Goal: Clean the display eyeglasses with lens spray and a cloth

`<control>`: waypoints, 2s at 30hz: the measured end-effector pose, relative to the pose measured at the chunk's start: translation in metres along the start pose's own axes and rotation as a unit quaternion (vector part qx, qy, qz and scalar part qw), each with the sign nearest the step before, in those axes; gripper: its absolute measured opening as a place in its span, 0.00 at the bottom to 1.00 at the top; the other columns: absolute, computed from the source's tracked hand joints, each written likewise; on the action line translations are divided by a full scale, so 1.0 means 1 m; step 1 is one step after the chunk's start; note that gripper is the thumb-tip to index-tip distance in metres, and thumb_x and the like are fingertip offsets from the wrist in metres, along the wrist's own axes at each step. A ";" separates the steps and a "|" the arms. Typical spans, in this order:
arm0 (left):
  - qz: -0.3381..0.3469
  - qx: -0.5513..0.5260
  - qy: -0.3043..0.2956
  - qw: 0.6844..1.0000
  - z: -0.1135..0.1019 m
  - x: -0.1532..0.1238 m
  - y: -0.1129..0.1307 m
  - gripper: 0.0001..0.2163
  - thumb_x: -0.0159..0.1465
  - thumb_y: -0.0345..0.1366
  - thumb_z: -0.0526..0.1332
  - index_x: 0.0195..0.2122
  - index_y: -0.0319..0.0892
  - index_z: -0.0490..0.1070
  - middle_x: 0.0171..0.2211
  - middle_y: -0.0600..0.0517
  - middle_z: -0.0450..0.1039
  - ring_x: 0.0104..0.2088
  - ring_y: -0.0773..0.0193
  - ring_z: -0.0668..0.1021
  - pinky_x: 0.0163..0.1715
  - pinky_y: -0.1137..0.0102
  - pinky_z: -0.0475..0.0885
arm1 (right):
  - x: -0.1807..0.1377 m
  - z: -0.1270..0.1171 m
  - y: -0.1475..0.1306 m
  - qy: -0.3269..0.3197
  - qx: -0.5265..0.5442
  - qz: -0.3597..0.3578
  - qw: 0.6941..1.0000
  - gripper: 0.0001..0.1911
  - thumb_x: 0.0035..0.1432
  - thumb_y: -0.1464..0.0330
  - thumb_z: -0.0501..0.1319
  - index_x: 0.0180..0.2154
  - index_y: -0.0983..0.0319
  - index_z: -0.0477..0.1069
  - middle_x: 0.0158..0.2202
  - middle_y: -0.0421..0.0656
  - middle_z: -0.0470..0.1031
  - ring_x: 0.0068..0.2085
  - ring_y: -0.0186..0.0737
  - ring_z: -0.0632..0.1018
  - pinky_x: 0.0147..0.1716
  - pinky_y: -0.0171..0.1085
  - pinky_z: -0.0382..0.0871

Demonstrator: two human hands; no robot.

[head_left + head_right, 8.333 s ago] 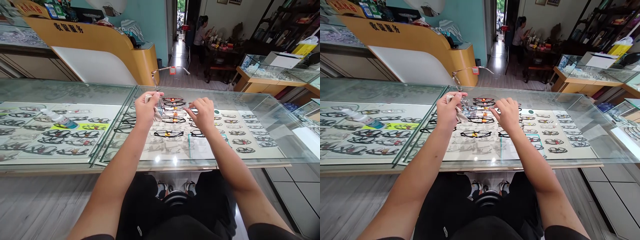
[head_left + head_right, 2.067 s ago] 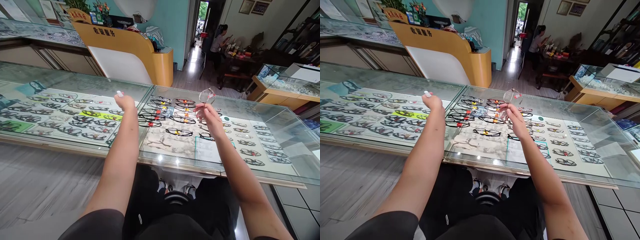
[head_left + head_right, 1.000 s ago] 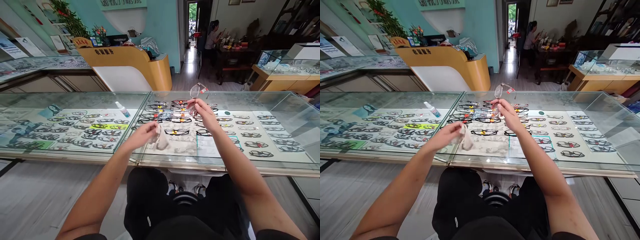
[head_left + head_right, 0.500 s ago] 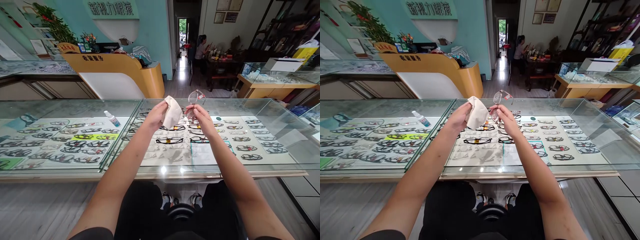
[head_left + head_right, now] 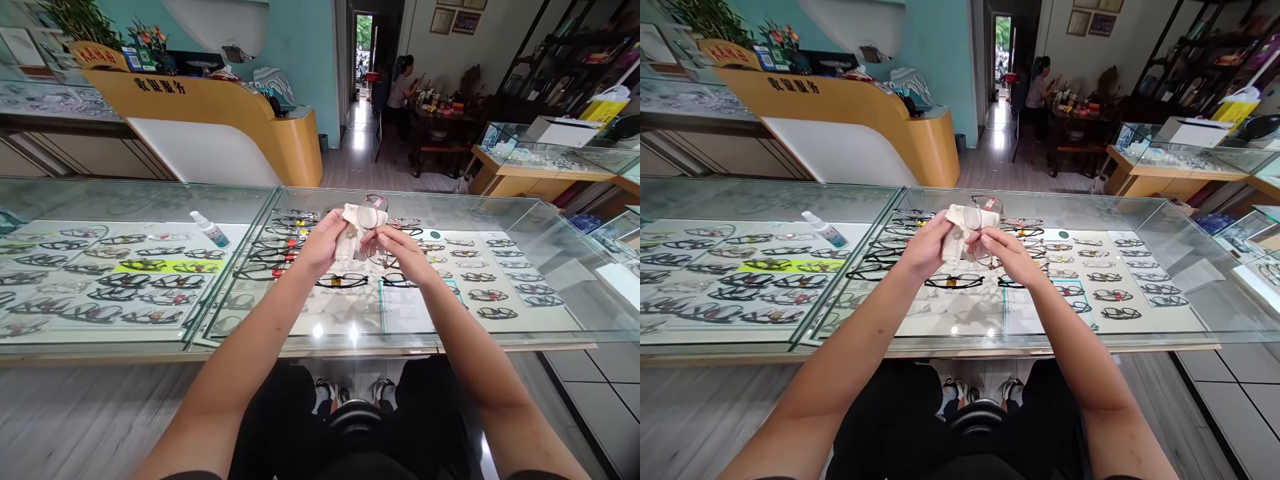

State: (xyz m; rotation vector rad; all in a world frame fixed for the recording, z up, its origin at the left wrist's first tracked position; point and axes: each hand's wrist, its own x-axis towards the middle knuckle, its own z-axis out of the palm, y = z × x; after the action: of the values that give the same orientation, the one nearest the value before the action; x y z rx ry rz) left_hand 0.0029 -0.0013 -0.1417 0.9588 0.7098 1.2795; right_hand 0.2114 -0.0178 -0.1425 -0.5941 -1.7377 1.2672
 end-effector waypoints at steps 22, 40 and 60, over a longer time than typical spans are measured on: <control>-0.034 0.029 -0.118 0.992 0.006 -0.011 0.008 0.28 0.56 0.53 0.82 0.46 0.41 0.75 0.26 0.54 0.76 0.23 0.63 0.77 0.25 0.69 0.73 | 0.001 0.010 0.002 -0.016 0.012 0.038 0.999 0.24 0.73 0.46 0.62 0.43 0.59 0.83 0.39 0.44 0.81 0.44 0.45 0.78 0.51 0.42 0.70; 0.003 0.026 -0.091 0.996 0.016 -0.016 0.003 0.27 0.53 0.54 0.83 0.38 0.42 0.73 0.20 0.56 0.74 0.16 0.65 0.73 0.19 0.68 0.73 | 0.000 0.021 0.004 -0.021 0.006 0.034 0.999 0.25 0.74 0.47 0.61 0.37 0.60 0.81 0.35 0.43 0.80 0.38 0.41 0.75 0.46 0.41 0.69; -0.040 0.047 -0.158 0.986 0.005 -0.015 0.015 0.24 0.57 0.46 0.83 0.44 0.42 0.74 0.26 0.53 0.78 0.26 0.60 0.81 0.29 0.67 0.76 | 0.002 0.021 0.004 0.023 0.012 0.042 0.999 0.26 0.69 0.43 0.64 0.36 0.59 0.80 0.33 0.43 0.80 0.39 0.44 0.77 0.47 0.43 0.71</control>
State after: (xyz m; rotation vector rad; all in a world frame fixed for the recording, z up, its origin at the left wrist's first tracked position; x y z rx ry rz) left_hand -0.0025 -0.0170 -0.1271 1.1672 0.5585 1.0008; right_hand 0.1919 -0.0258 -0.1472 -0.6836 -1.6716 1.3206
